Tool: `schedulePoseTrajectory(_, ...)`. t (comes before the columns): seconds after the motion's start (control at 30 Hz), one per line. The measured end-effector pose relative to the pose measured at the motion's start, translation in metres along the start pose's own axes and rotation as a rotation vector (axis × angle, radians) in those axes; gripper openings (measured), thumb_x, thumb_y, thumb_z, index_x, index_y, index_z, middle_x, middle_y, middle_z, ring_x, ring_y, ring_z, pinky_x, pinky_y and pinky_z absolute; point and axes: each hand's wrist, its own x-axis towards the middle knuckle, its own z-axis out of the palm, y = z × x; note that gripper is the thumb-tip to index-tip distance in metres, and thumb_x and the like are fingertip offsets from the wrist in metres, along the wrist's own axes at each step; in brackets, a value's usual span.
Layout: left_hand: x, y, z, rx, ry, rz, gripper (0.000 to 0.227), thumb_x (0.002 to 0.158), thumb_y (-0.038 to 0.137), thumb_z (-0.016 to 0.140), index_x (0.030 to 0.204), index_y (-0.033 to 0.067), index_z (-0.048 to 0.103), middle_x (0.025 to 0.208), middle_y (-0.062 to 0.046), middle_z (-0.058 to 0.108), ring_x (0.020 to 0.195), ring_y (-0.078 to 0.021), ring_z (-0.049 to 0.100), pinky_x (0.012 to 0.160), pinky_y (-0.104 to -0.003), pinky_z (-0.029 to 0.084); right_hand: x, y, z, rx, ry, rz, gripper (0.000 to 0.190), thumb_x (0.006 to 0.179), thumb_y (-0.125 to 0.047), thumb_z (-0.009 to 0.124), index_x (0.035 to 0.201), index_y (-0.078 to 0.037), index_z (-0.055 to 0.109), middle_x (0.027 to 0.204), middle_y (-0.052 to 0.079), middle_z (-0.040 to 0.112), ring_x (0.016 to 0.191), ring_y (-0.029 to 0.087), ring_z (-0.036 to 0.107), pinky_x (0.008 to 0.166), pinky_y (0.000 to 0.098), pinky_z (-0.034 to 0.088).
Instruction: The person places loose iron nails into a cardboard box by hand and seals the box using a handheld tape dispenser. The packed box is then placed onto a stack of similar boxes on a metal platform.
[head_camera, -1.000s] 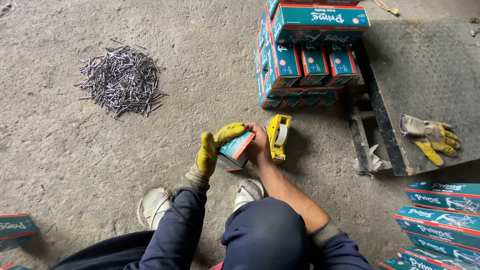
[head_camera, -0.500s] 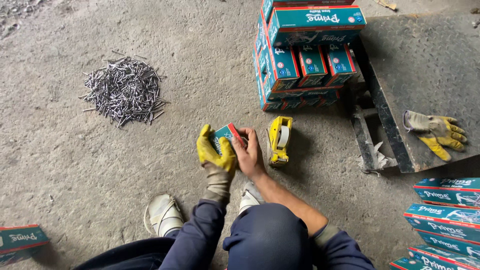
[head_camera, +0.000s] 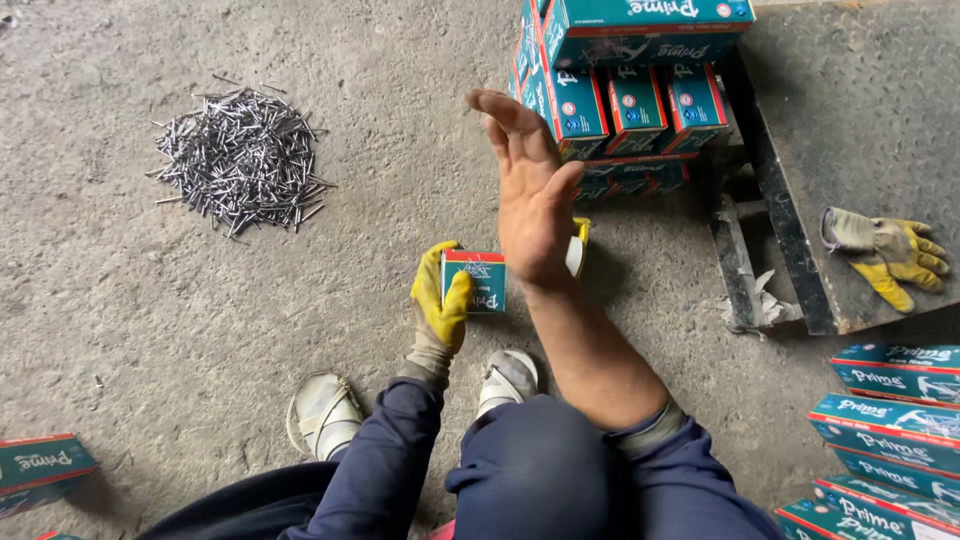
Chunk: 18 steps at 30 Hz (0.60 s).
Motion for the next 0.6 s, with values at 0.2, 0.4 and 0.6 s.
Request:
schedulePoseTrajectory(0.2, 0.005, -0.014, -0.006, 0.000, 0.048, 0.041, 0.051, 0.092, 0.044, 0.060, 0.129, 0.0076, 0.062, 0.106, -0.019, 0.064, 0.091, -0.0356, 0.065, 0.087, -0.046, 0.050, -0.032, 0.106, -0.002, 0.148, -0.060, 0.352, 0.083, 0.103, -0.074, 0.024, 0.144, -0.006, 0.046, 0.147, 0.022, 0.047, 0.145, 0.039, 0.037, 0.119, 0.0707, 0.016)
schedulePoseTrajectory(0.4, -0.003, -0.022, -0.002, -0.036, 0.060, -0.012, 0.051, 0.089, 0.042, 0.063, 0.128, 0.0097, 0.064, 0.109, -0.017, 0.066, 0.095, -0.0349, 0.067, 0.089, -0.041, 0.052, -0.065, 0.098, -0.119, -0.049, 0.407, 0.343, 0.026, 0.105, -0.032, 0.057, 0.119, -0.010, 0.060, 0.102, 0.008, 0.068, 0.093, 0.017, 0.070, 0.087, 0.0283, 0.055)
schedulePoseTrajectory(0.6, -0.002, -0.010, 0.008, -0.114, 0.076, -0.082, 0.049, 0.085, 0.037, 0.064, 0.128, 0.0135, 0.065, 0.102, -0.008, 0.065, 0.086, -0.0173, 0.063, 0.082, -0.028, 0.050, -0.248, 0.212, -0.281, -0.414, 0.796, 1.250, 0.038, 0.091, -0.047, 0.073, 0.114, -0.018, 0.064, 0.107, 0.012, 0.058, 0.083, 0.036, 0.063, 0.061, 0.0489, 0.047)
